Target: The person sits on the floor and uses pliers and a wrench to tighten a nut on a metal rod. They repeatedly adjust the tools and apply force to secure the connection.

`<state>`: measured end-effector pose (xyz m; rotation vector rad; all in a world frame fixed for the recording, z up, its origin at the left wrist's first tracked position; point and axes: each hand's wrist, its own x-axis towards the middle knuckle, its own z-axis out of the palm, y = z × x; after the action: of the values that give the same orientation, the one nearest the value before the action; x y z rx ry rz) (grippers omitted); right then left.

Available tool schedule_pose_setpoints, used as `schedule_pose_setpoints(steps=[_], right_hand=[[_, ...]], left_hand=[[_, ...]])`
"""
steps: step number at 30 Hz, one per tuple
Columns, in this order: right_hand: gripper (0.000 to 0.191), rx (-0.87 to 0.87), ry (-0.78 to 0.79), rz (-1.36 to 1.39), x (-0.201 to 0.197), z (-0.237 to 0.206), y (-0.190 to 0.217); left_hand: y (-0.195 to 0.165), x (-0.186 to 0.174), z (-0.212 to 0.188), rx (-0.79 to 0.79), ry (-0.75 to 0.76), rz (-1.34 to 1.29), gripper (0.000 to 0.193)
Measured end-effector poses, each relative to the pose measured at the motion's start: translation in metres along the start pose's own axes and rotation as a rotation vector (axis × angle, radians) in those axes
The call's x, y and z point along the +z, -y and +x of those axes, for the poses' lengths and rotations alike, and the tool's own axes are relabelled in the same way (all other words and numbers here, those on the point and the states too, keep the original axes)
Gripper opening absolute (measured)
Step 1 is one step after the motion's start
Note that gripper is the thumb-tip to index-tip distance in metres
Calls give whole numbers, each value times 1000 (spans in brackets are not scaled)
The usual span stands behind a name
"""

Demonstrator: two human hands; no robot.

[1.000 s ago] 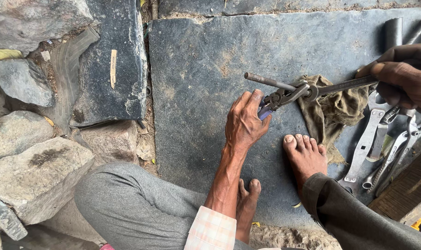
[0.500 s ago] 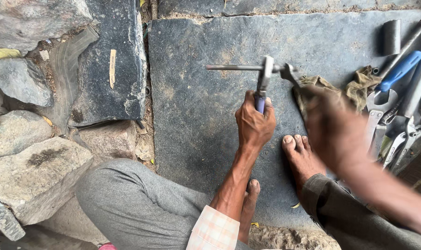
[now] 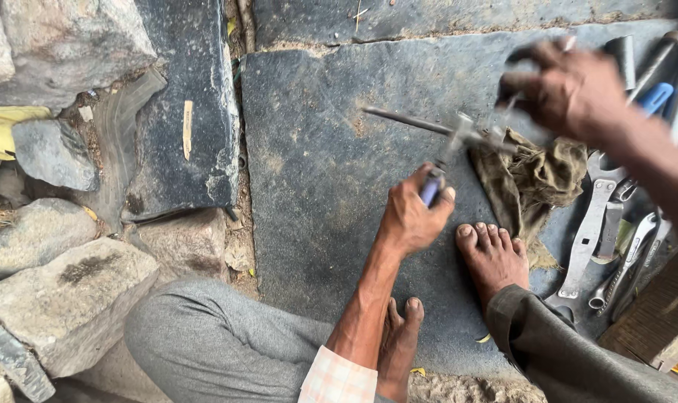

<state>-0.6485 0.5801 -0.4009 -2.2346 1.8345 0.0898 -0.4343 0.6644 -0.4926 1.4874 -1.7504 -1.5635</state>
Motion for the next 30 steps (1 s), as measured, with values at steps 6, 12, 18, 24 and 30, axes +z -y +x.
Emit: schedule_pose_setpoints(steps=[6, 12, 18, 24, 30], right_hand=[[22, -42, -29, -403, -9, -1, -26], [40, -52, 10, -604, 16, -69, 62], [21, -19, -136, 445, 38, -69, 93], [34, -45, 43, 113, 61, -82, 91], [55, 195, 420, -58, 103, -134, 108]], left_hand=[[0, 10, 7, -125, -172, 297, 24], [11, -2, 21, -290, -355, 350, 22], [11, 8, 24, -180, -315, 219, 18], [-3, 9, 8, -41, -106, 54, 23], [-2, 11, 4, 12, -144, 188, 19]])
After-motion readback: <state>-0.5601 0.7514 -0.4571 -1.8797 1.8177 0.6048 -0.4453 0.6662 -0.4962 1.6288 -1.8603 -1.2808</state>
